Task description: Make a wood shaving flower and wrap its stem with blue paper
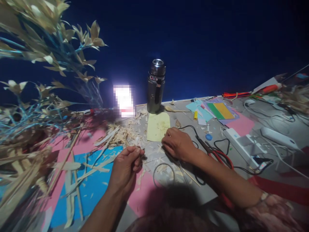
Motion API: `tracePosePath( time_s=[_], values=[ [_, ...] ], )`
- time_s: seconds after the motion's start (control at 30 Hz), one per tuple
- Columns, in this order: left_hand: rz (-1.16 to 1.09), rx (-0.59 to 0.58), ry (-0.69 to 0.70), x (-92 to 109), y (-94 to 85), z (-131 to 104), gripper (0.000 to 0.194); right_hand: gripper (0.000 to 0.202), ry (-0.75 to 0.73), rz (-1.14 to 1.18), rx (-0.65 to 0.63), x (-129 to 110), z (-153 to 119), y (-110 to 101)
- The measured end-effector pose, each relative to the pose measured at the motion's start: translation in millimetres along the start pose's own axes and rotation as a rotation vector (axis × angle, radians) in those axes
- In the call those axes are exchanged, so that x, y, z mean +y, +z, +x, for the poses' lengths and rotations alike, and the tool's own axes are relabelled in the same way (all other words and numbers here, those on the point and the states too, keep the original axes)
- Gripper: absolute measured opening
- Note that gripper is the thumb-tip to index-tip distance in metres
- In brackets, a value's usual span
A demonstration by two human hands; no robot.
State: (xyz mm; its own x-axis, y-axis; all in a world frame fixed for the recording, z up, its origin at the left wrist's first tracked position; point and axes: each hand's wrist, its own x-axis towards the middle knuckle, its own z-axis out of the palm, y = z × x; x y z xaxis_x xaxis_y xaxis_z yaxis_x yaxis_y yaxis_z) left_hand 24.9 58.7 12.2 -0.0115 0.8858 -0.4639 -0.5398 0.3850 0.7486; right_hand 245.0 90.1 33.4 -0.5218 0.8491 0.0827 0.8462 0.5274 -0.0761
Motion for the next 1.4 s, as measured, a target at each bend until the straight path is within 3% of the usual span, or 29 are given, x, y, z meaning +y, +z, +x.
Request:
tracePosePath(
  time_s=[0.27,0.53,0.83,0.9,0.97,1.07,1.13,1.4],
  values=[
    [-0.017,-0.053,-0.023,-4,1.5,-1,0.031,0.009,-0.086,-0.098,-0.199,-14,-12,17],
    [-0.003,-0.054,-0.018,-8,1.5,-3,0.029,0.009,-0.149,-0.118,-0.198,-21,-14,22],
    [0.008,-0.067,-0.026,-7,3.1,-3,0.028,0.012,-0.031,-0.034,-0.196,-17,-5,24],
    [0.003,-0.066,-0.034,-7,2.9,-4,0.029,0.01,0.04,0.111,-0.155,-13,-5,17],
    [-0.017,-0.077,-0.043,-6,3.9,-4,0.03,0.01,0.175,0.465,-0.124,-11,-6,8],
    [-0.059,-0.098,-0.05,-5,8.1,-6,0.034,0.009,0.382,1.076,-0.186,-10,-9,-3],
    [-0.054,-0.103,-0.047,-4,12.0,-8,0.036,0.015,0.456,1.293,-0.231,-12,-10,-6],
    [0.173,-0.081,0.067,-3,26.7,-13,0.033,0.016,0.515,1.367,-0.234,-15,-9,-8]
  ],
)
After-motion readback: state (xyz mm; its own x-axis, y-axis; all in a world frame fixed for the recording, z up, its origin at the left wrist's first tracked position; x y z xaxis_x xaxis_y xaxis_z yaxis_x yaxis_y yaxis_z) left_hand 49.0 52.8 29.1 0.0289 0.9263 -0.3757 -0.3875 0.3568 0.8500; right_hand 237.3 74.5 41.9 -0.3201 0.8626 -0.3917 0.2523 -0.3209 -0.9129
